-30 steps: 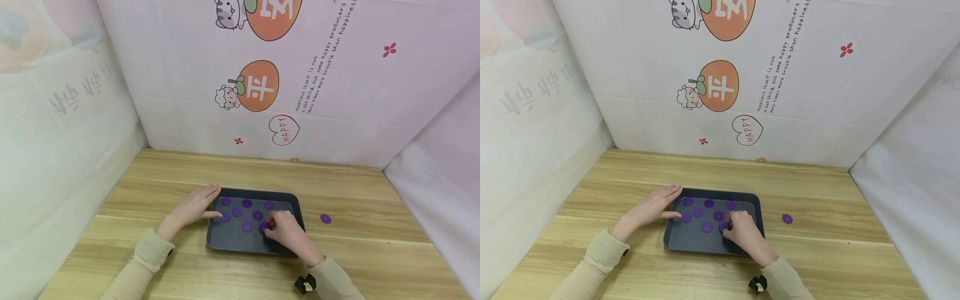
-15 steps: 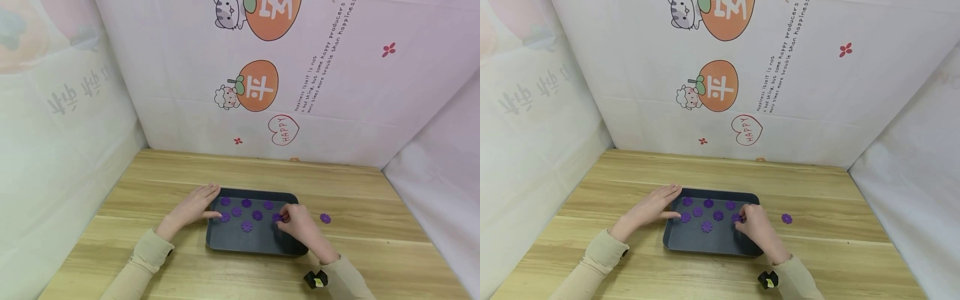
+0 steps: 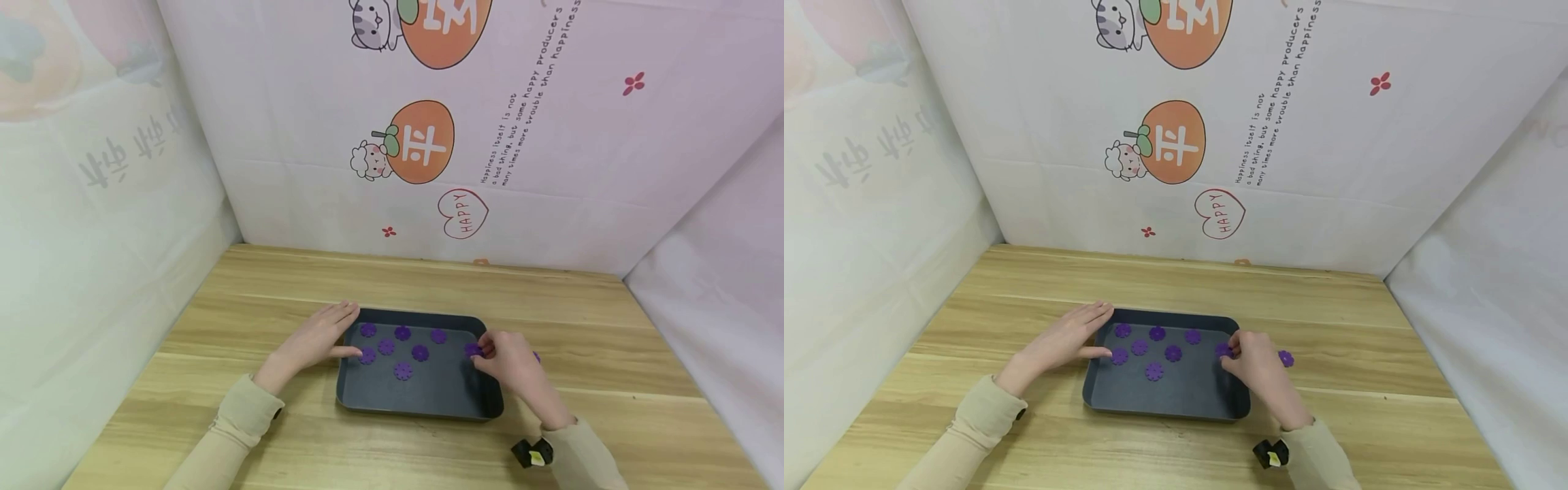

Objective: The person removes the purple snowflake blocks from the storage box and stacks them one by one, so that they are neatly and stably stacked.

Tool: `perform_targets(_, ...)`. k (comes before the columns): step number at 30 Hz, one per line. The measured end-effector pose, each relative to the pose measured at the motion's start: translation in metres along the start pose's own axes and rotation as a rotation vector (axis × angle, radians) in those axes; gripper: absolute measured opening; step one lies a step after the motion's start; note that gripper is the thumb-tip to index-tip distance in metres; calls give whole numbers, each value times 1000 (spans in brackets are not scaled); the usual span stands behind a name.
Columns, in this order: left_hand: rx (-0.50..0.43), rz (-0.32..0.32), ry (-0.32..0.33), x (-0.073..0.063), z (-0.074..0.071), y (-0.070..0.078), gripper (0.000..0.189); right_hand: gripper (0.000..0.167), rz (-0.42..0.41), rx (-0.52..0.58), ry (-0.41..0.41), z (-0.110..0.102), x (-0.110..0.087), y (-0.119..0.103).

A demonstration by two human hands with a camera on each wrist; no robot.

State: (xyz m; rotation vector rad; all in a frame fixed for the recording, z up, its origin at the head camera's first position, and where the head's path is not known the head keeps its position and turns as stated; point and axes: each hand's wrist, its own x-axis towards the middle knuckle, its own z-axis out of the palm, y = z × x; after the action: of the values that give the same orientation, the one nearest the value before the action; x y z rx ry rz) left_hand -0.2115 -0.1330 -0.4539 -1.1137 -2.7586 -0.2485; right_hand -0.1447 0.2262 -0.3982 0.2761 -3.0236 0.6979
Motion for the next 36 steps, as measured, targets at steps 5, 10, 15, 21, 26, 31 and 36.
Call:
perform_targets(5,3,2,7,-1,1,-1,85,19,12,-3,6,-4,1,10)
perform_targets(10,11,7,15,-1,2,-1,84,20,47,0,9,-6,1,24)
perform_targets(15,7,6,11,-1,1,-1,84,22,67,-21,21,-10,0,34)
perform_targets(21,10,4,3,-2,0,-1,85,25,108,-15,8,-12,-1,42)
perform_targets(26,14,12,6,-2,1,-1,85,25,118,-15,7,-12,-2,51)
perform_targets(31,6,8,2,-1,1,-1,85,26,122,-17,17,-11,-3,60)
perform_targets(36,1,3,-4,-1,0,-1,86,26,125,-27,15,-11,-4,68)
